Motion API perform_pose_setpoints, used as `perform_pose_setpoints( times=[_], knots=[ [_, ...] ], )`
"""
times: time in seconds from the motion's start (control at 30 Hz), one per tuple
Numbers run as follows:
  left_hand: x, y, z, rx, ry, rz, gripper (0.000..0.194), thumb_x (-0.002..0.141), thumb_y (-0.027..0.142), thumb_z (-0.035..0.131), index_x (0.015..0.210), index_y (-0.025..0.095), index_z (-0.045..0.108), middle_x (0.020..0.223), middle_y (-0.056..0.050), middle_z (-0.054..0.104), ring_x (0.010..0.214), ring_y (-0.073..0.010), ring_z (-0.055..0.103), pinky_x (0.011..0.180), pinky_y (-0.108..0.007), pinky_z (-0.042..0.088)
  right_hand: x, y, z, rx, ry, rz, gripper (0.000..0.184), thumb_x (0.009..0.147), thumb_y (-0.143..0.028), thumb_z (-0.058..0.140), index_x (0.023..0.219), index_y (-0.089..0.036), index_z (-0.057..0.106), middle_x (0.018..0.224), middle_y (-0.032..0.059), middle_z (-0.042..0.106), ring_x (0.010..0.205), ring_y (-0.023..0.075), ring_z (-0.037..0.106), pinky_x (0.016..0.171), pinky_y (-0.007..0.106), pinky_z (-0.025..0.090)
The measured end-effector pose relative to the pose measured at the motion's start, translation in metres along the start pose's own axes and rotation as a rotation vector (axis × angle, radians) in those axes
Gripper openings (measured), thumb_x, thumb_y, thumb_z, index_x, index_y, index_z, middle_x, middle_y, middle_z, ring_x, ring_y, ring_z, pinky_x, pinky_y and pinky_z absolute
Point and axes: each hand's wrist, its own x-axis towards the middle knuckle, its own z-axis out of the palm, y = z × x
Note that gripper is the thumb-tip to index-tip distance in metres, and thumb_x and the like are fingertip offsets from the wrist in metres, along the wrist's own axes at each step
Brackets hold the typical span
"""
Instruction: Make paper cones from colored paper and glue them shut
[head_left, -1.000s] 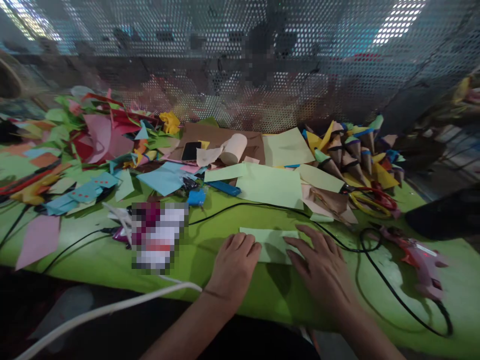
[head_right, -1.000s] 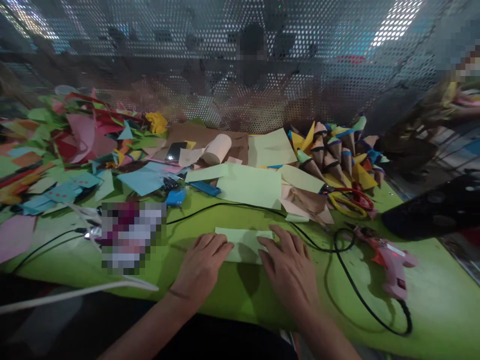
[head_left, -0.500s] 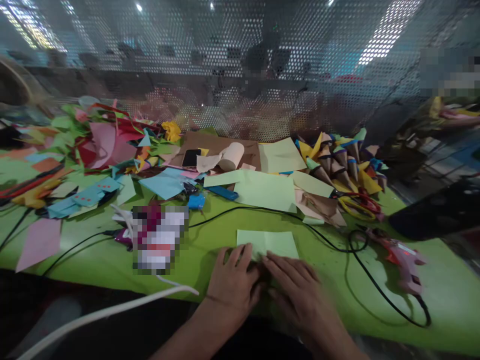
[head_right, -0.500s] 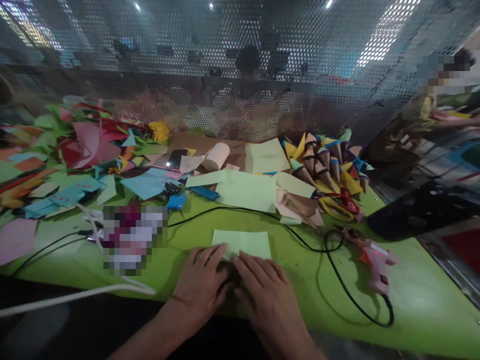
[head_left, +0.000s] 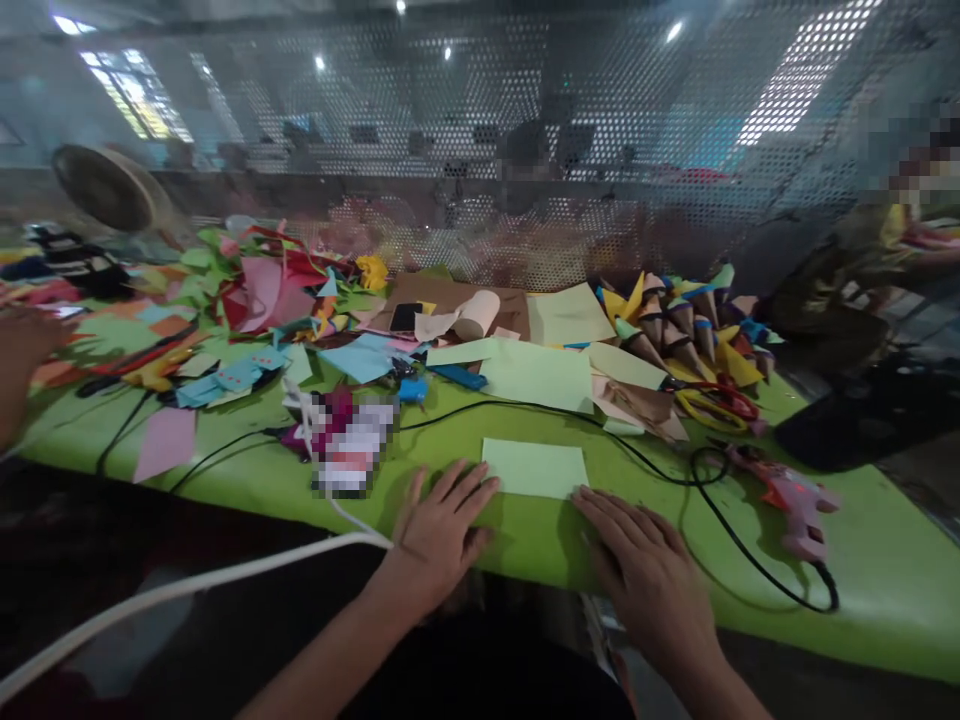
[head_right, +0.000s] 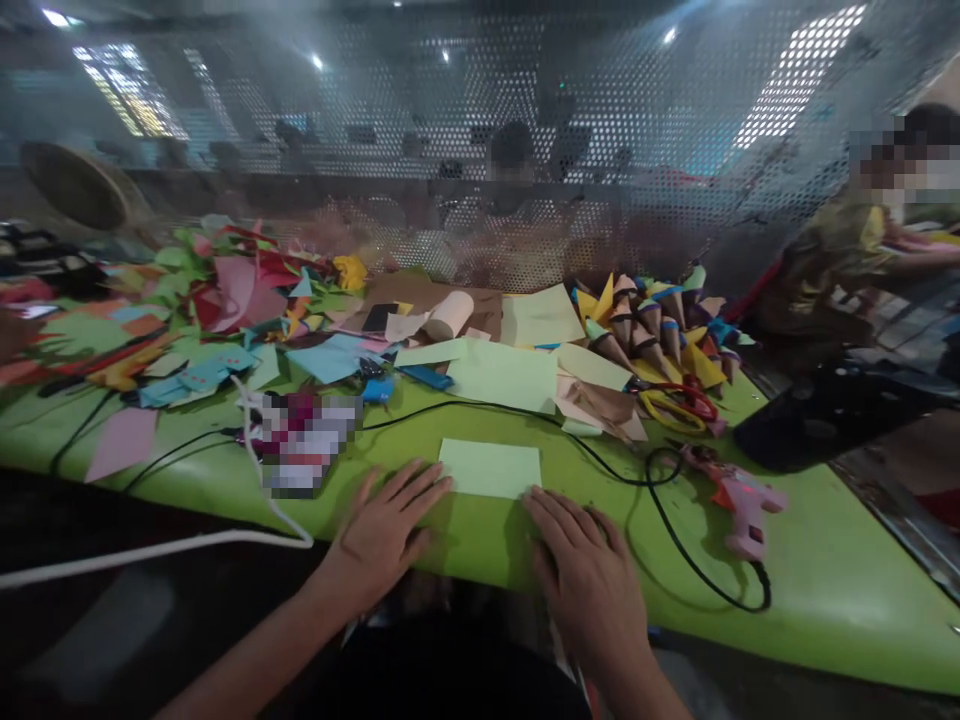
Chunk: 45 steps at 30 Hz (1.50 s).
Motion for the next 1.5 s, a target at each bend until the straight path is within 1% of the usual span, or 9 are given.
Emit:
perform_pose_setpoints(
  times=[0.27,0.4,0.53,0.7,0.9,1.13,1.27,1.37,1.5],
  knots=[
    [-0.008,0.003,0.006,-0.019,0.143,-0.019,0.044,0.095,0.03,0.049,0.139,0.026,0.051,0.143,-0.006,0.056,0.135,-0.0241,0.045,0.116,-0.056,0.022,-0.001,-0.008,-0.001,-0.006,0.084,0.023,0.036,0.097,-0.029,0.045,0.131,-0.024,0.057,0.133,0.0037,0.065,0.12,0.0256,0.06,0.1,0.047,0.04],
    [-0.009,0.004,0.005,-0.012,0.174,-0.014,0.042,0.094,0.031,0.05,0.136,0.024,0.054,0.139,-0.008,0.058,0.133,-0.0247,0.047,0.116,-0.055,0.024,-0.002,-0.008,0.001,-0.024,0.13,0.005,0.037,0.097,-0.031,0.046,0.131,-0.024,0.059,0.132,0.004,0.066,0.118,0.0263,0.061,0.096,0.046,0.044],
    [-0.011,0.005,0.004,-0.019,0.199,-0.02,0.041,0.093,0.034,0.053,0.133,0.023,0.055,0.138,-0.007,0.059,0.132,-0.0242,0.048,0.114,-0.054,0.027,-0.002,-0.006,0.006,-0.059,0.165,-0.014,0.038,0.097,-0.034,0.043,0.13,-0.025,0.06,0.129,0.0043,0.067,0.115,0.0267,0.063,0.094,0.046,0.046],
    [-0.013,0.005,0.004,-0.056,0.218,-0.016,0.039,0.094,0.036,0.051,0.132,0.024,0.055,0.14,-0.005,0.058,0.132,-0.0235,0.047,0.115,-0.053,0.025,-0.001,-0.003,0.01,-0.093,0.171,-0.03,0.038,0.097,-0.036,0.041,0.128,-0.025,0.061,0.126,0.0046,0.069,0.113,0.0277,0.064,0.089,0.045,0.048],
    [-0.013,0.005,0.005,-0.069,0.233,-0.017,0.039,0.096,0.038,0.049,0.131,0.023,0.054,0.139,-0.005,0.059,0.131,-0.0232,0.047,0.114,-0.052,0.026,-0.001,-0.002,0.012,-0.117,0.18,-0.042,0.038,0.097,-0.034,0.041,0.128,-0.024,0.059,0.126,0.0039,0.069,0.114,0.0267,0.063,0.09,0.044,0.047],
    [-0.013,0.005,0.007,-0.122,0.252,-0.016,0.036,0.095,0.034,0.05,0.129,0.023,0.056,0.138,-0.006,0.059,0.13,-0.025,0.048,0.113,-0.055,0.023,-0.001,-0.011,0.004,-0.112,0.161,-0.008,0.036,0.097,-0.03,0.044,0.128,-0.023,0.06,0.129,0.0048,0.068,0.115,0.0246,0.063,0.093,0.041,0.046],
    [-0.011,0.004,0.01,-0.103,0.288,-0.009,0.035,0.093,0.031,0.05,0.126,0.021,0.058,0.136,-0.008,0.06,0.13,-0.0261,0.049,0.113,-0.054,0.024,-0.001,-0.015,0.001,-0.086,0.133,0.01,0.034,0.098,-0.027,0.044,0.127,-0.021,0.06,0.13,0.0058,0.067,0.118,0.0231,0.061,0.097,0.04,0.044],
    [-0.009,0.002,0.015,-0.08,0.321,-0.014,0.037,0.092,0.032,0.051,0.126,0.02,0.058,0.135,-0.01,0.061,0.128,-0.0276,0.051,0.112,-0.053,0.026,0.0,-0.014,0.003,-0.093,0.152,0.036,0.034,0.096,-0.026,0.047,0.128,-0.023,0.059,0.13,0.0052,0.067,0.116,0.0234,0.061,0.097,0.041,0.044],
    [-0.006,0.0,0.019,-0.03,0.339,-0.009,0.04,0.091,0.033,0.051,0.128,0.022,0.058,0.134,-0.009,0.062,0.126,-0.0283,0.053,0.11,-0.052,0.03,0.001,-0.014,0.003,-0.089,0.147,0.054,0.034,0.094,-0.025,0.048,0.126,-0.023,0.059,0.13,0.0044,0.067,0.115,0.0245,0.061,0.095,0.041,0.043]
  ],
)
